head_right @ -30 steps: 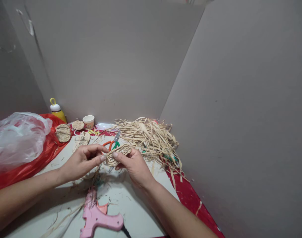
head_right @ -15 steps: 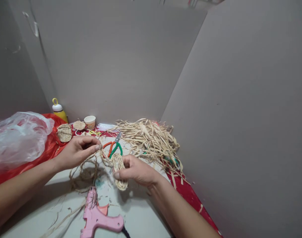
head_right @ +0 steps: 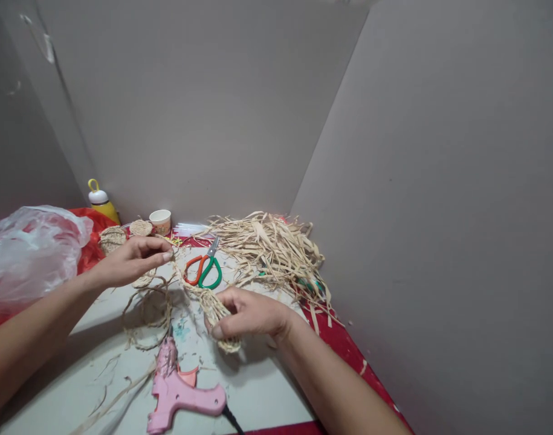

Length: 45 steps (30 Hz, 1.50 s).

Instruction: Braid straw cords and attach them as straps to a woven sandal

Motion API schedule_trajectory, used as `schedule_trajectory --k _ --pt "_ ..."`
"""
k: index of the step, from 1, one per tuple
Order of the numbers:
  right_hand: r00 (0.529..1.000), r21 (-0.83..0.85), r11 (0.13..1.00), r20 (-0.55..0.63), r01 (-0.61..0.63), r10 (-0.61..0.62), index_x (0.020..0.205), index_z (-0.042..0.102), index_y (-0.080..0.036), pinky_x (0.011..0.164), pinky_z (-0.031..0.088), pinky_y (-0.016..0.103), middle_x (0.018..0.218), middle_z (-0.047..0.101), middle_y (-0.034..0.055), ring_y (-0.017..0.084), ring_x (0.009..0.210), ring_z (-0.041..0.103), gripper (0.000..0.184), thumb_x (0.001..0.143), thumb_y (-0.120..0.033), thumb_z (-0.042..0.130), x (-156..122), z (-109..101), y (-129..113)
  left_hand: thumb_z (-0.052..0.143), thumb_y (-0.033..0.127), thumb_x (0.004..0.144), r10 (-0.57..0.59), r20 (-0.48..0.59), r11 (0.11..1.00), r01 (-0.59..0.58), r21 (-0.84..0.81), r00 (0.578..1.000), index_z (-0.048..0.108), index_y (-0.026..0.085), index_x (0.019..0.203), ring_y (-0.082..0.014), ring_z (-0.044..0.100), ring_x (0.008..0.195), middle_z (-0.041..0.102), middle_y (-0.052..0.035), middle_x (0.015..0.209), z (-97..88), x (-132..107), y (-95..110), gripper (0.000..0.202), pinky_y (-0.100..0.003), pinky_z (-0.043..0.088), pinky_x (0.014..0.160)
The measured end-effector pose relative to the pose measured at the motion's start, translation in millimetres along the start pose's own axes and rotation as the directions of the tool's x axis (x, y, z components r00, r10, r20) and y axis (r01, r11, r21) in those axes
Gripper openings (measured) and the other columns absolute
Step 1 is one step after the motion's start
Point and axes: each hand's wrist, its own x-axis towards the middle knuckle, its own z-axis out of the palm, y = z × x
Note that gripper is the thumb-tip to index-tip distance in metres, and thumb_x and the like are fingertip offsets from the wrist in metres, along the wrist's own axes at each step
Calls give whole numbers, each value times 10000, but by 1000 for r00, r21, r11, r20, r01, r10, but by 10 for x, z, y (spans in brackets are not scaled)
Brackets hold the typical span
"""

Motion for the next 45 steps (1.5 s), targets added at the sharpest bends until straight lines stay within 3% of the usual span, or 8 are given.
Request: schedule_trajectory --k 6,11,16,19,22,27,35,45 --pt "996 -57 994 -28 -90 89 741 590 -151 440 409 179 591 584 -19 91 496 535 151 787 -295 582 26 65 -41 584 405 810 -270 -57 896 229 -381 961 700 147 968 -216 670 840 720 -114 981 -213 151 -231 324 -303 509 723" --pt "991 -93 987 -60 -128 123 676 508 -180 390 339 164 510 526 -73 50 384 444 136 749 -231 611 26 31 -8 632 280 782 -239 -340 881 56 -470 910 660 144 1033 -174 684 840 737 -101 968 -275 121 -159 287 -308 508 830" --pt "995 -248 967 -95 -67 45 714 581 -170 424 316 169 557 495 -79 57 472 411 33 722 -168 614 34 18 -45 694 241 758 -62 191 973 103 -209 980 721 183 957 -156 650 791 739 -41 879 291 -103 127 209 -282 502 747" --pt "978 -217 976 -204 -13 -32 852 652 -166 436 327 168 602 514 -68 60 493 411 144 710 -189 662 26 5 -81 693 238 756 -125 124 942 157 -296 984 716 160 838 -102 577 594 683 -2 690 505 -166 170 116 -224 448 586" --pt "887 25 987 -443 157 -130 1102 619 -185 401 345 175 583 534 -63 78 451 443 405 719 -290 699 39 -15 -76 745 249 716 -179 -101 871 110 -479 979 693 147 805 -100 592 594 670 4 663 524 -151 158 145 -226 457 603" --pt "589 143 820 -764 554 -264 1161 574 -227 451 474 223 930 681 55 154 648 610 470 794 -514 633 196 114 40 826 287 644 -304 -284 711 19 -703 909 650 158 819 -121 660 634 664 27 675 544 -126 122 280 -237 501 646" --pt "577 -51 909 -758 414 -305 755 710 -148 573 478 269 684 685 36 146 600 572 260 761 -407 742 339 418 141 800 258 692 -287 -39 618 154 -771 957 652 143 842 -104 652 665 683 1 755 751 -162 7 240 -249 497 700" --pt "739 -53 952 -618 302 -269 641 706 -132 514 473 247 555 676 29 118 482 565 291 744 -402 736 251 221 121 705 133 582 -330 103 690 314 -651 938 591 144 690 -100 597 512 568 56 502 585 -114 90 158 -204 342 525"
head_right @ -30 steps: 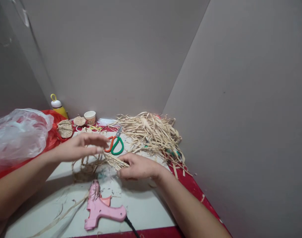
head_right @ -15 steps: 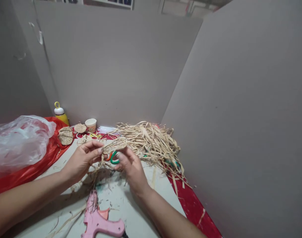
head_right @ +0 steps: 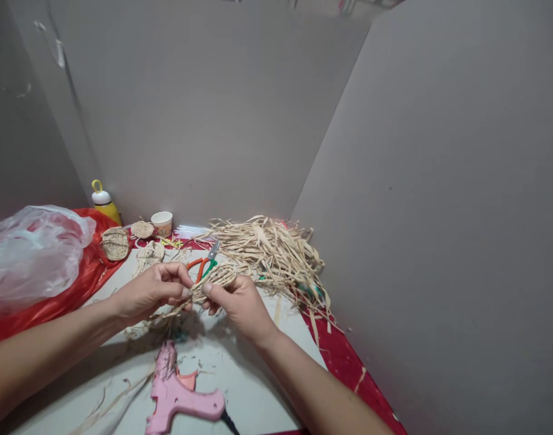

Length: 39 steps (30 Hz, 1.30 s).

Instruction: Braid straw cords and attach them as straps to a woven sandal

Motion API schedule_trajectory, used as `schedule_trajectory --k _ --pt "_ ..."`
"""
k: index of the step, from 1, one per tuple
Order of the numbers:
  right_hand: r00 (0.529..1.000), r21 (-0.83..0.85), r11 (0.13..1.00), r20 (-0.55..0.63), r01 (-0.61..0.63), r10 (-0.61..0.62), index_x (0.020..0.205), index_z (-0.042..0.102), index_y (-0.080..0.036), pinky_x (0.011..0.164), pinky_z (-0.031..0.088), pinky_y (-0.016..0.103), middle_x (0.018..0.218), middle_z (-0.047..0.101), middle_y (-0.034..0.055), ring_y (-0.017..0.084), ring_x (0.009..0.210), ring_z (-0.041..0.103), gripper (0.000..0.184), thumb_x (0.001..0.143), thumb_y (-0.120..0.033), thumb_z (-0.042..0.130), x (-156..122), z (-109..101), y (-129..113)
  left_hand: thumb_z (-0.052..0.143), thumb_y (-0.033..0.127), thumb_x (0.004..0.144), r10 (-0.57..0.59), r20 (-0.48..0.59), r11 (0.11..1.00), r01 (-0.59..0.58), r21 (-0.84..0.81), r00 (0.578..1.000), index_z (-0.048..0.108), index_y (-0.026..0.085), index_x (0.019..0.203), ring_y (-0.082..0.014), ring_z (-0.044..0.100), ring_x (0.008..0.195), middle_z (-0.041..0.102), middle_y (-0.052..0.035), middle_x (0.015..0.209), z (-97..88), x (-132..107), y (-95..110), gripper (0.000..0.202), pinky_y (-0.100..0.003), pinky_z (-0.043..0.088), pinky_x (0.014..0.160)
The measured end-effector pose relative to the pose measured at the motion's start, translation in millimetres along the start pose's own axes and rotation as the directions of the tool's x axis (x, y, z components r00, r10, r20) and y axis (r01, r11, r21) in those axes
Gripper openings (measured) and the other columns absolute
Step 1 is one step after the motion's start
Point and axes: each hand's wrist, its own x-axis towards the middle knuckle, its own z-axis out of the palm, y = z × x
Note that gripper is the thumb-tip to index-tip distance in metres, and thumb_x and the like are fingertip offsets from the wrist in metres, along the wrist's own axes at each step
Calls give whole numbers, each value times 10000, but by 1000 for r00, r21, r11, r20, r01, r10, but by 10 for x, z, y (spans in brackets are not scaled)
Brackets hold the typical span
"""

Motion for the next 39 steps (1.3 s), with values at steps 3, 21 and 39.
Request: schedule_trajectory --k 3,21,39 --pt "1000 8 1000 14 -14 14 633 700 -134 512 487 247 546 681 29 122 472 581 289 737 -401 741 16 -16 35 667 117 575 -37 37 999 38 -34 999 579 145 695 -64 512 457 529 72 474 -10 9 0 151 -211 344 536" --pt "992 77 996 119 -50 41 634 656 -135 493 475 213 521 631 1 93 443 550 259 760 -349 730 77 -179 8 629 122 667 291 77 807 -288 516 953 601 128 598 -72 470 543 574 28 581 18 -68 52 74 -195 376 533" --pt "860 -88 964 437 -252 265 593 619 -121 416 456 176 478 600 -15 88 408 566 250 692 -300 763 12 -394 -136 596 108 700 478 92 594 -398 699 874 596 165 664 -88 529 597 586 33 639 -166 -166 344 67 -196 431 579"
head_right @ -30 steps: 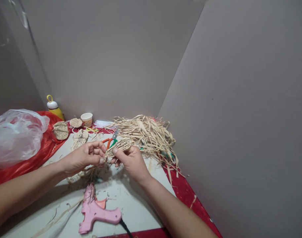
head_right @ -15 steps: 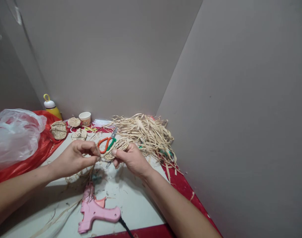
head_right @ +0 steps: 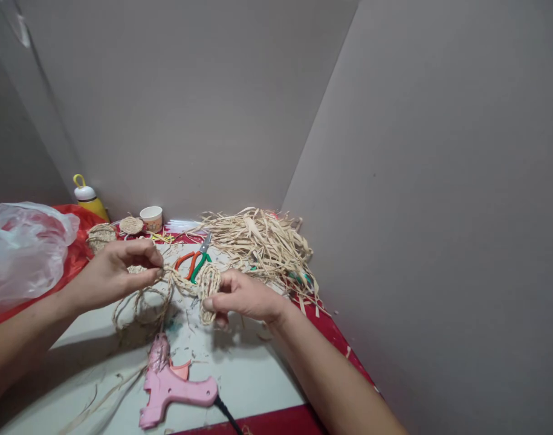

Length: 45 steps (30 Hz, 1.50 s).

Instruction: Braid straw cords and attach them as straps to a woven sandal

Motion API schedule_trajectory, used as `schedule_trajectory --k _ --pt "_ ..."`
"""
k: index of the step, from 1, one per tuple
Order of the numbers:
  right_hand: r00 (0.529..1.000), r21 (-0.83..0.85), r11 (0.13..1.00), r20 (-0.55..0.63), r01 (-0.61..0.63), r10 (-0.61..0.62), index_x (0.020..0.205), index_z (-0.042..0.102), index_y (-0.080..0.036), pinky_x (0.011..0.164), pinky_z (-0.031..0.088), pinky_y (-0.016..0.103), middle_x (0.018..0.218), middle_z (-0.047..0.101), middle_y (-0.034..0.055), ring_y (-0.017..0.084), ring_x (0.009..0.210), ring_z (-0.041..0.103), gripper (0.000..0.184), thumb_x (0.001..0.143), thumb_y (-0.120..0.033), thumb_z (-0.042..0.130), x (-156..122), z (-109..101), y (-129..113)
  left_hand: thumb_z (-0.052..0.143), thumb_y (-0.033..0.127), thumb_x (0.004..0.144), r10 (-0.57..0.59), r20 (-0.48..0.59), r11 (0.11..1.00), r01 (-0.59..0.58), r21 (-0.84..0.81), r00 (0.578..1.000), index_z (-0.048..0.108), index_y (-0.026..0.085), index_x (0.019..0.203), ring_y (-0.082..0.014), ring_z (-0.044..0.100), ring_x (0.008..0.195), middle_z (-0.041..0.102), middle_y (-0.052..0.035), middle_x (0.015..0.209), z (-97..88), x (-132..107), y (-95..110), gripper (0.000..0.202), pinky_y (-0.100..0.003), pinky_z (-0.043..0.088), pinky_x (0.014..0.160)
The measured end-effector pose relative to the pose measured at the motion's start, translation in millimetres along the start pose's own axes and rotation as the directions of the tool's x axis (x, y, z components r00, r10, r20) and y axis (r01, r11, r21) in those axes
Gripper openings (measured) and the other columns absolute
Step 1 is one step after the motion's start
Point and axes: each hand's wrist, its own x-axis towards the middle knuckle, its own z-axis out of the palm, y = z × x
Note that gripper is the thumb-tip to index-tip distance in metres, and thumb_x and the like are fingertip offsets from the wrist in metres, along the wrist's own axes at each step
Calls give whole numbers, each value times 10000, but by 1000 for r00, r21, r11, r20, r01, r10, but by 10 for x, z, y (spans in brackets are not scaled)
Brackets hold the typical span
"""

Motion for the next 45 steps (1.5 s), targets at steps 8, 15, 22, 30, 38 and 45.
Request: schedule_trajectory --k 8,15,22,30,38,45 --pt "996 -20 998 -74 53 -54 861 582 -176 454 520 192 795 693 23 119 598 657 198 801 -350 656 66 108 -36 627 234 679 -288 230 842 360 -402 930 666 166 782 -161 643 775 699 -37 790 -106 198 -280 129 -290 503 751" --pt "986 -43 998 -161 -52 44 723 573 -155 412 445 171 569 624 -41 69 404 553 218 688 -291 740 101 302 9 783 248 651 -313 320 749 440 -496 894 642 135 755 -85 557 604 647 13 660 332 64 -296 208 -228 432 643" --pt "985 -16 1000 -172 9 -12 673 602 -145 414 426 190 629 671 1 79 414 560 270 717 -388 711 107 306 -2 793 255 647 -343 227 677 408 -613 911 610 137 724 -90 555 598 620 32 617 399 36 -288 231 -231 422 625" --pt "952 -159 983 -275 93 -135 651 569 -166 420 372 202 582 599 -26 82 421 517 302 748 -425 692 120 401 9 774 188 642 -273 225 703 354 -617 935 615 138 766 -84 552 643 629 36 691 425 12 -261 208 -226 418 674" --pt "979 -200 979 -183 48 -85 646 560 -165 407 336 183 558 574 -33 61 409 454 287 794 -396 641 117 349 22 689 147 614 -312 225 722 384 -575 923 599 143 670 -83 491 568 591 52 608 484 19 -271 106 -225 377 617" --pt "974 -311 949 -196 52 -117 638 540 -175 407 328 196 535 542 -36 74 411 441 275 813 -380 596 141 327 47 678 164 628 -344 217 714 405 -572 914 591 141 663 -79 471 552 575 49 590 522 16 -299 96 -216 359 588"
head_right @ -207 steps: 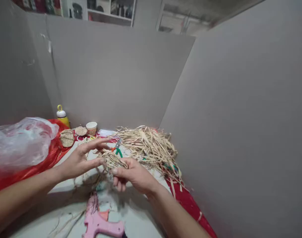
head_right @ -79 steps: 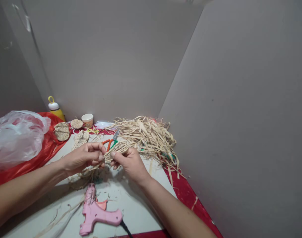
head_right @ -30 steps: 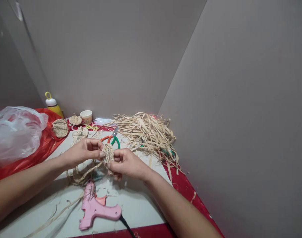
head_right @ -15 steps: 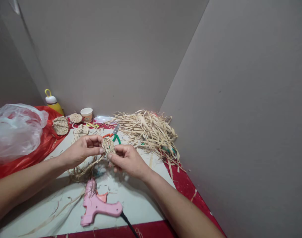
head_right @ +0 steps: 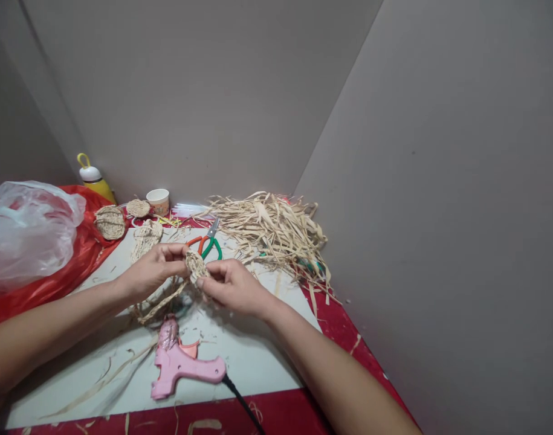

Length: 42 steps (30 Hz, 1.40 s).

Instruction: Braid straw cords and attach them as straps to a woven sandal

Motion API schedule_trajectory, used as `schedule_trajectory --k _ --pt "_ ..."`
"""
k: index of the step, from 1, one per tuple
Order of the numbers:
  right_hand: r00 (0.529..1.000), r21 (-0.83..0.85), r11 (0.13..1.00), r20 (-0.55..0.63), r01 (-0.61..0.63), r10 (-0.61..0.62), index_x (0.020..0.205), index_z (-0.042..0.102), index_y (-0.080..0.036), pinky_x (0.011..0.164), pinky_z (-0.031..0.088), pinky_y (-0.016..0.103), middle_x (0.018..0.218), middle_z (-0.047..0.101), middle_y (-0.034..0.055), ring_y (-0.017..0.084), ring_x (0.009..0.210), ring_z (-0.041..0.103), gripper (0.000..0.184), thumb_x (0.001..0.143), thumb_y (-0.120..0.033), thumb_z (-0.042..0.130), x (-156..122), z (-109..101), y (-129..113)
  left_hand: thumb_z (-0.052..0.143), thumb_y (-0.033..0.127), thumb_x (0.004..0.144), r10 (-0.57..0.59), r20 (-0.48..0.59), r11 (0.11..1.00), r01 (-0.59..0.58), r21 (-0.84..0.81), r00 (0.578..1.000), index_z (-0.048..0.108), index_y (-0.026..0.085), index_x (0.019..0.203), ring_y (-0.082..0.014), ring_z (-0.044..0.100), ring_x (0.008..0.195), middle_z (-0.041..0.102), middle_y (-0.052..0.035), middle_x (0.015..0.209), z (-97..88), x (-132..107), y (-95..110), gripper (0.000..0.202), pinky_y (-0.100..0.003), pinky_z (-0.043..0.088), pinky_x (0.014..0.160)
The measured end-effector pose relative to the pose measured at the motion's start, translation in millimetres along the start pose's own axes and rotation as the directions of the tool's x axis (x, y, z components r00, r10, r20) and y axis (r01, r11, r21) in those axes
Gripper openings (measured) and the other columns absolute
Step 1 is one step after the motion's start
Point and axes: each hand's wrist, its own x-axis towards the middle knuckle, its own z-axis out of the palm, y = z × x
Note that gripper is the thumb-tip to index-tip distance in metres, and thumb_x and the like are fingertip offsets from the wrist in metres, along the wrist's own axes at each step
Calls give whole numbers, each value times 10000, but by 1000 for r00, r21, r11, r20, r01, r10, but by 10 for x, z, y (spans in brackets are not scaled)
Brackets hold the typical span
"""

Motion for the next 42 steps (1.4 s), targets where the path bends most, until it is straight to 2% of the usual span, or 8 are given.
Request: schedule_trajectory --k 4,11,15,20,23,28,35,42 --pt "974 -163 982 -185 100 -130 574 494 -195 452 309 220 502 493 -41 92 449 430 288 833 -304 558 -17 59 -2 711 167 625 11 -31 995 -14 -94 999 576 156 807 -79 513 584 599 49 657 -21 21 -19 227 -212 380 617" --pt "905 -385 899 -273 210 -328 520 378 -215 496 240 255 475 350 -60 99 481 307 350 825 -248 546 -8 188 78 639 155 664 62 -8 998 -62 -17 998 452 199 832 -77 491 570 568 73 666 11 14 -44 255 -202 358 590" --pt "948 -236 958 -231 162 -217 519 393 -215 469 254 238 473 379 -59 93 465 345 341 813 -286 551 16 169 68 531 106 714 229 56 949 -236 211 972 433 208 858 -95 460 653 486 61 735 5 11 -92 201 -217 366 626" --pt "997 97 993 -30 -66 69 612 502 -191 366 292 194 535 582 -27 65 364 417 288 774 -403 611 29 28 18 497 111 758 385 117 661 -362 657 915 420 208 849 -136 437 723 438 31 773 -48 -4 -87 154 -264 361 679" --pt "994 160 981 13 -112 112 605 522 -177 357 298 176 533 605 -26 50 351 428 302 734 -401 678 22 -55 7 486 88 736 405 148 573 -377 728 902 429 206 865 -138 437 711 451 28 774 -65 -13 -59 184 -272 359 676" --pt "982 155 978 145 -140 117 584 516 -168 345 284 155 516 602 -37 31 337 418 310 744 -370 688 15 -167 24 492 83 688 285 173 751 -332 570 943 452 194 800 -117 435 676 436 42 732 -30 -45 33 163 -249 367 636" --pt "967 134 979 226 -155 122 614 576 -150 348 301 143 489 582 -46 29 338 417 259 734 -343 700 -17 -341 26 580 98 629 43 110 924 -81 373 993 524 163 763 -73 433 568 494 60 649 -230 10 166 159 -194 319 537" --pt "977 121 990 210 -70 43 575 508 -174 378 274 169 478 482 -71 39 381 363 271 746 -329 651 -28 -362 -27 706 117 692 -77 358 981 6 194 930 648 167 940 -96 585 706 646 2 801 -364 33 285 259 -198 452 647"
